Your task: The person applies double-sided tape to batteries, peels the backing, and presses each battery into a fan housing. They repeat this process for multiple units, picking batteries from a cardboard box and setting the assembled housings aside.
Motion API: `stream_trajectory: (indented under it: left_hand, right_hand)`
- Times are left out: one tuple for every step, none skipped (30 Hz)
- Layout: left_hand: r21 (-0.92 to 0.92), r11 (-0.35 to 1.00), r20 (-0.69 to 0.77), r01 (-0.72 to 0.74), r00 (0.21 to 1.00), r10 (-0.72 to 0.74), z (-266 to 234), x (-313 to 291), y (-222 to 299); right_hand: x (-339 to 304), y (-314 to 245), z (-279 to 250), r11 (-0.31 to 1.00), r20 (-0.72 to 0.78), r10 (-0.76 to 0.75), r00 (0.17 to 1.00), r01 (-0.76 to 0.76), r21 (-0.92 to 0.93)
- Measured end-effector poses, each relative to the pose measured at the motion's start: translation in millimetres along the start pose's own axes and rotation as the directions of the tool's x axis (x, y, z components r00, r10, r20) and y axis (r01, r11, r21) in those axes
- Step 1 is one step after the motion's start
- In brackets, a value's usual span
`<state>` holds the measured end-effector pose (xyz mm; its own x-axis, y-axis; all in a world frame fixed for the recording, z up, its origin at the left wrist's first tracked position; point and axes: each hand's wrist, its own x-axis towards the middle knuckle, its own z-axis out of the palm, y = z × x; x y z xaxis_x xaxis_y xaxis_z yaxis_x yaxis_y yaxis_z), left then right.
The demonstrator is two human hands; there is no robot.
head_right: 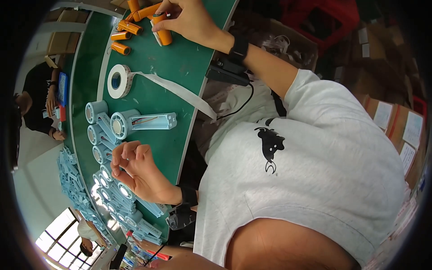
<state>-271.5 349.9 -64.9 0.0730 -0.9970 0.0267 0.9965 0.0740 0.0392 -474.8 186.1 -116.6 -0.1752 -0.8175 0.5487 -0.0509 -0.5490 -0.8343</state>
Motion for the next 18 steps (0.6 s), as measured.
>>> stream_trajectory:
  left_hand:
    - [0.041, 0.999, 0.004, 0.003, 1.000, -0.003, -2, 0, 0]
    - [0.039, 0.999, -0.002, 0.001, 1.000, -0.001, -4, 0, 0]
    - [0.089, 0.996, -0.003, -0.025, 1.000, 0.026, -5, 0, 1]
    - [0.138, 0.989, -0.001, -0.046, 0.999, 0.047, -5, 0, 1]
    - [0.186, 0.980, 0.002, -0.068, 0.998, 0.069, -5, -1, 0]
    - [0.184, 0.981, -0.003, -0.067, 0.998, 0.068, -6, -1, 0]
    - [0.200, 0.977, 0.002, -0.069, 0.998, 0.070, -7, -1, -1]
    - [0.216, 0.974, 0.007, -0.071, 0.997, 0.071, -7, -1, -2]
    - [0.234, 0.969, 0.012, -0.075, 0.997, 0.074, -8, 0, -2]
    - [0.235, 0.969, 0.007, -0.074, 0.997, 0.075, -8, 0, -2]
    - [0.234, 0.969, 0.006, -0.081, 0.997, 0.082, -9, 0, -2]
    - [0.233, 0.969, 0.006, -0.086, 0.996, 0.088, -9, 0, -1]
    - [0.232, 0.968, 0.005, -0.091, 0.996, 0.093, -10, 1, -1]
    - [0.230, 0.969, 0.003, -0.089, 0.996, 0.091, -10, 0, -2]
    - [0.238, 0.967, 0.007, -0.086, 0.996, 0.087, -10, 1, -2]
    - [0.246, 0.966, 0.010, -0.083, 0.996, 0.083, -11, 1, -2]
    - [0.254, 0.964, 0.014, -0.080, 0.997, 0.079, -11, 1, -3]
    - [0.251, 0.965, 0.014, -0.077, 0.997, 0.076, -12, 2, -3]
  right_hand:
    - [0, -3, 1, 0.996, -0.015, -0.019, 1.000, 0.017, -0.089]
    - [0, -3, 2, 0.984, -0.025, -0.038, 0.999, 0.033, -0.177]
    - [-1, 1, 3, 0.984, -0.020, -0.033, 0.999, 0.029, -0.177]
    - [0, 6, 2, 0.998, -0.022, -0.011, 1.000, 0.009, -0.059]
    - [1, 9, 1, 0.998, -0.020, 0.012, 1.000, -0.011, 0.061]
    - [1, 11, 0, 0.983, -0.016, 0.034, 0.999, -0.030, 0.179]
    - [0, 13, -1, 0.984, -0.015, 0.037, 0.999, -0.034, 0.176]
    - [0, 12, -3, 0.987, -0.014, 0.037, 0.999, -0.034, 0.156]
    - [0, 10, -3, 0.989, -0.012, 0.039, 0.999, -0.037, 0.140]
    - [0, 9, -3, 0.992, -0.010, 0.040, 0.999, -0.039, 0.123]
    - [0, 4, -1, 0.991, -0.005, 0.043, 0.999, -0.042, 0.124]
    - [0, -3, 2, 0.999, -0.011, 0.042, 0.999, -0.041, 0.017]
    - [0, -9, 4, 0.995, -0.016, 0.039, 0.999, -0.040, -0.089]
    - [-1, -12, 5, 0.979, -0.025, 0.033, 0.999, -0.037, -0.198]
    - [-1, -8, 3, 0.979, -0.026, 0.034, 0.999, -0.039, -0.201]
    - [0, 0, 1, 0.996, -0.014, 0.035, 0.999, -0.036, -0.081]
    - [0, 8, -1, 0.999, -0.002, 0.034, 0.999, -0.034, 0.041]
    - [0, 12, -3, 0.986, 0.009, 0.031, 0.999, -0.032, 0.161]
